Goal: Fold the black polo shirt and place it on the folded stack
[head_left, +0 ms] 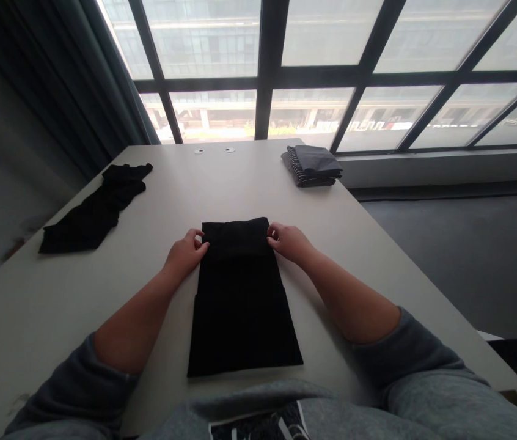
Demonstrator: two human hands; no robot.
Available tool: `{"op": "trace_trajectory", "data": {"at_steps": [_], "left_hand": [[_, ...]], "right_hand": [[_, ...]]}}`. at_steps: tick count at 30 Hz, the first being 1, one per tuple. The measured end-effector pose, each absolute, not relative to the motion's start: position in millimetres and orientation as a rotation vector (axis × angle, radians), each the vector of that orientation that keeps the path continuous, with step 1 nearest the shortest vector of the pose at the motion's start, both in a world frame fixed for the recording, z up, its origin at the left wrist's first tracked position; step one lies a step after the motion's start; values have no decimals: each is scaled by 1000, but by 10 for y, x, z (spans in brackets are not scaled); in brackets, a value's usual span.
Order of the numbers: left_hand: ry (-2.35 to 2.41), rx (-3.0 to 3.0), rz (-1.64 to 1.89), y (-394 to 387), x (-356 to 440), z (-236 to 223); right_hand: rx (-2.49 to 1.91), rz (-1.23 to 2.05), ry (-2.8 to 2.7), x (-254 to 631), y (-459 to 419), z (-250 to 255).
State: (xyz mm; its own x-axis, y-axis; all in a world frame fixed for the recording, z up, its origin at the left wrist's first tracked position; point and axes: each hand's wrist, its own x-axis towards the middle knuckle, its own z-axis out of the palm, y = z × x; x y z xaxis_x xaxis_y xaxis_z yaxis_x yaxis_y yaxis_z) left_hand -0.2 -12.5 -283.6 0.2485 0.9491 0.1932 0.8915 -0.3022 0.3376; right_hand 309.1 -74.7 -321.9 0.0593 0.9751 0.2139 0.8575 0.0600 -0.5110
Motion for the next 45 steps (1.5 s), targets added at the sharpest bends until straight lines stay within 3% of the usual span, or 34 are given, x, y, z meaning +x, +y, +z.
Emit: {"op": "trace_trajectory", "data": {"at_steps": [10, 15, 18, 25, 33, 40, 45], "left_hand": [[1628, 2353, 529, 81, -96, -2935], [1487, 2081, 679, 149, -131, -2930], [1511, 2105, 573, 147, -145, -2883], [1789, 2479, 272, 17, -104, -2786], [1557, 2852, 678, -12, 371, -2858], [1635, 2764, 285, 98, 594, -3228], [1617, 2753, 308, 131, 532, -3286]], "right_hand": [[-1753, 339, -1787, 3090, -744, -3285], [-1610, 882, -1356, 3046, -723, -3256], [-1620, 1067, -1334, 3032, -721, -3296], [-1873, 559, -1929, 3170, -753, -3258], [-1696, 111, -1727, 3086, -546, -3153], [-1760, 343, -1978, 2708, -307, -3479], [-1792, 364, -1979, 2729, -280, -3564]]}}
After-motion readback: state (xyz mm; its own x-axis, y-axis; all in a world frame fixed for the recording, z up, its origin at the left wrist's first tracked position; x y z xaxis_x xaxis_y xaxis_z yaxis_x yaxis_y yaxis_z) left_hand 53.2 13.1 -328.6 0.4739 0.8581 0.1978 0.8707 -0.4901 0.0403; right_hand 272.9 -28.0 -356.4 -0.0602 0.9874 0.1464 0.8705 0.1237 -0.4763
